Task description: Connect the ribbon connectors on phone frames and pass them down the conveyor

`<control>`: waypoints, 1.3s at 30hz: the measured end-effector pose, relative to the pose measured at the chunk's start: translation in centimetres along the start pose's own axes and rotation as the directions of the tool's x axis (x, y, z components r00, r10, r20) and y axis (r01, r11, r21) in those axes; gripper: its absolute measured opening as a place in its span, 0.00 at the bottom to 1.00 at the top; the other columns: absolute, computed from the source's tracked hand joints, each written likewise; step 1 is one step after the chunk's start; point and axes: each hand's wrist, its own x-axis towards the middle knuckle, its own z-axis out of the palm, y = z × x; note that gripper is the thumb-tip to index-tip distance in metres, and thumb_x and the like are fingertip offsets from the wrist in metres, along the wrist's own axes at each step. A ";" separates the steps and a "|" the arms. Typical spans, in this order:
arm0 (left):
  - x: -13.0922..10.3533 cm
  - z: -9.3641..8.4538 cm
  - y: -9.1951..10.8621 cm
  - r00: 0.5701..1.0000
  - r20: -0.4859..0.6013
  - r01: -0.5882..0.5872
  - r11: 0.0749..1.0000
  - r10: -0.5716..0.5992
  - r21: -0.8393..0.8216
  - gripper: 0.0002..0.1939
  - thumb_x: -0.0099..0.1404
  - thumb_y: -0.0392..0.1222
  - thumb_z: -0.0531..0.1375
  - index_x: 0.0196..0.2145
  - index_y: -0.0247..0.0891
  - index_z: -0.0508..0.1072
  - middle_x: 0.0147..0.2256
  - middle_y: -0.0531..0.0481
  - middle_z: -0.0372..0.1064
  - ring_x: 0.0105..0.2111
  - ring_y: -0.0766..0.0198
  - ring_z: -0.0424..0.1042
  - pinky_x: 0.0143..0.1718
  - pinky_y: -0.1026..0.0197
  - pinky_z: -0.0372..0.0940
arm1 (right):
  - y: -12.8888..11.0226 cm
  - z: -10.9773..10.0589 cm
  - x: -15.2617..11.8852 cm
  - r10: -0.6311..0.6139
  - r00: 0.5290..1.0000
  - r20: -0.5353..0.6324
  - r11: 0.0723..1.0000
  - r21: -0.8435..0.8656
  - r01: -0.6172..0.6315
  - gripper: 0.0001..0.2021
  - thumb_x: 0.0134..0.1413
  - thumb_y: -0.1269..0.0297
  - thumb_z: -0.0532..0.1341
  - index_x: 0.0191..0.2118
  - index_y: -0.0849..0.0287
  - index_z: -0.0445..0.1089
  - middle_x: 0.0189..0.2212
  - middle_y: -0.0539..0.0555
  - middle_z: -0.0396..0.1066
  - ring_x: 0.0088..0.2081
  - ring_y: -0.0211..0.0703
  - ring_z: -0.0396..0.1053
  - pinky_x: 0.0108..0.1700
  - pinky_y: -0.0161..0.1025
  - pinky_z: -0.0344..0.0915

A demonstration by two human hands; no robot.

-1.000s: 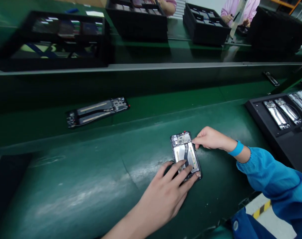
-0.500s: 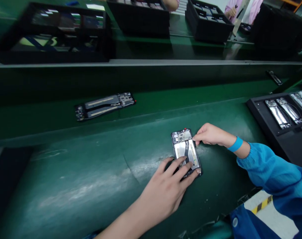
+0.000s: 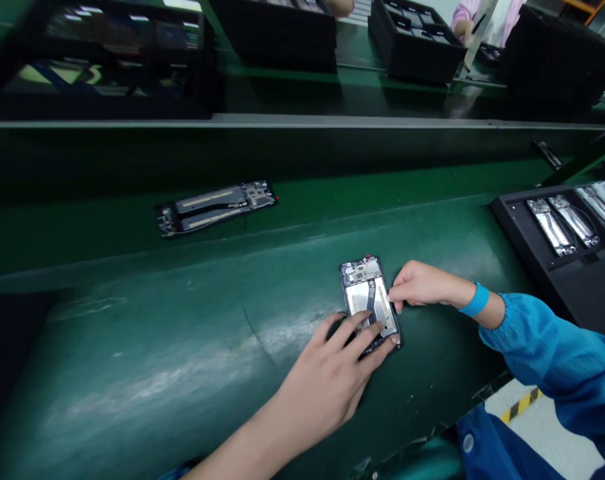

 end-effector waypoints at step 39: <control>2.5 0.8 -3.4 0.997 -0.059 0.043 0.999 -0.041 0.032 0.19 0.72 0.36 0.55 0.56 0.45 0.75 0.56 0.48 0.74 0.57 0.48 0.69 0.59 0.40 0.55 | 3.9 2.3 -3.6 -0.194 0.973 -0.121 0.977 -0.108 0.182 0.14 0.57 0.68 0.60 0.23 0.62 0.76 0.14 0.46 0.59 0.19 0.34 0.54 0.23 0.35 0.48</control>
